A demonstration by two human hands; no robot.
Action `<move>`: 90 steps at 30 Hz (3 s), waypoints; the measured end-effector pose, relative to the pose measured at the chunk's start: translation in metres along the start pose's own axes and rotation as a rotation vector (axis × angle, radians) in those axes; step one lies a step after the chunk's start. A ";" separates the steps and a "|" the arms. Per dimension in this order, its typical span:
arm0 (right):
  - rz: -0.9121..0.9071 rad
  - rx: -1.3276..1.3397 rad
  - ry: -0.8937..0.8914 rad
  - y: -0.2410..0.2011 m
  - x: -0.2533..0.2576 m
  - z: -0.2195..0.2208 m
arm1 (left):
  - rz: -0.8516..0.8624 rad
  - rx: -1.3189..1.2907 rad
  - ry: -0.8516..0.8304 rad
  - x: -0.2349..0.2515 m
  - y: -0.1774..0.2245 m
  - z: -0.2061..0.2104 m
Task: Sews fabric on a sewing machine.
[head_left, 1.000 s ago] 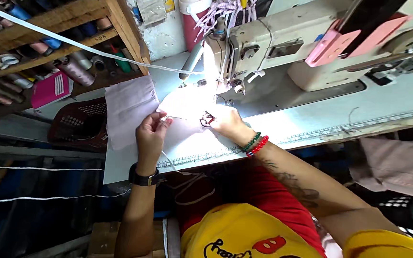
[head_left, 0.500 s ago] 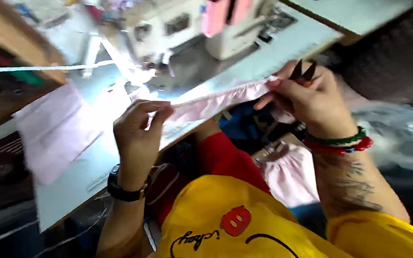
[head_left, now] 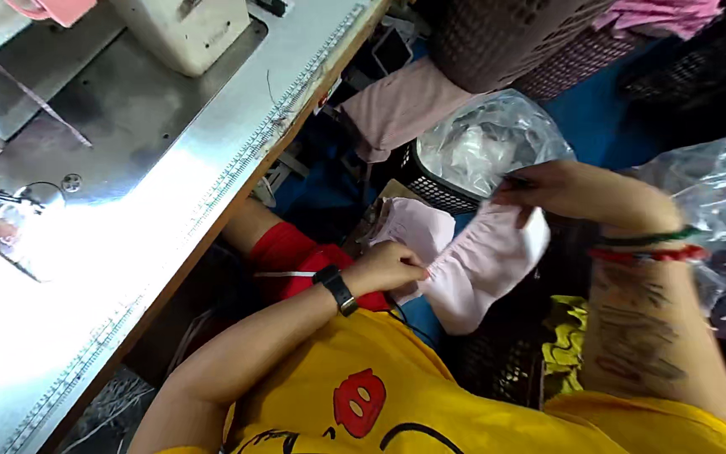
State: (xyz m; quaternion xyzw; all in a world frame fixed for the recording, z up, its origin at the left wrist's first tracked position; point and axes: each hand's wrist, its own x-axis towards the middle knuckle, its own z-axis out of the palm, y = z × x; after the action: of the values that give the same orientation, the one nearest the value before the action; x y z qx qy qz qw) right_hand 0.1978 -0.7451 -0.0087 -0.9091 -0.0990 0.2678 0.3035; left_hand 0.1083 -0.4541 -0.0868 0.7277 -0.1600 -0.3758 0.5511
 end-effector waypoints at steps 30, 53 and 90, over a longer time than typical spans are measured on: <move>-0.873 0.334 -0.256 -0.388 0.116 0.278 | -0.472 0.723 1.716 -0.478 -0.097 -0.140; -0.767 0.552 -0.190 -0.380 0.121 0.285 | -0.286 0.075 1.611 -0.527 -0.102 -0.155; -0.780 0.611 -0.373 -0.450 0.093 0.297 | 0.052 -0.157 1.395 -0.403 -0.012 -0.152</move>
State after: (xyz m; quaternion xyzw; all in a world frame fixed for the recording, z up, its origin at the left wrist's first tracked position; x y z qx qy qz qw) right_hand 0.1052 -0.2065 0.0243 -0.6118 -0.3996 0.3089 0.6087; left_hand -0.0527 -0.0859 0.0686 0.7529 0.2411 0.1816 0.5849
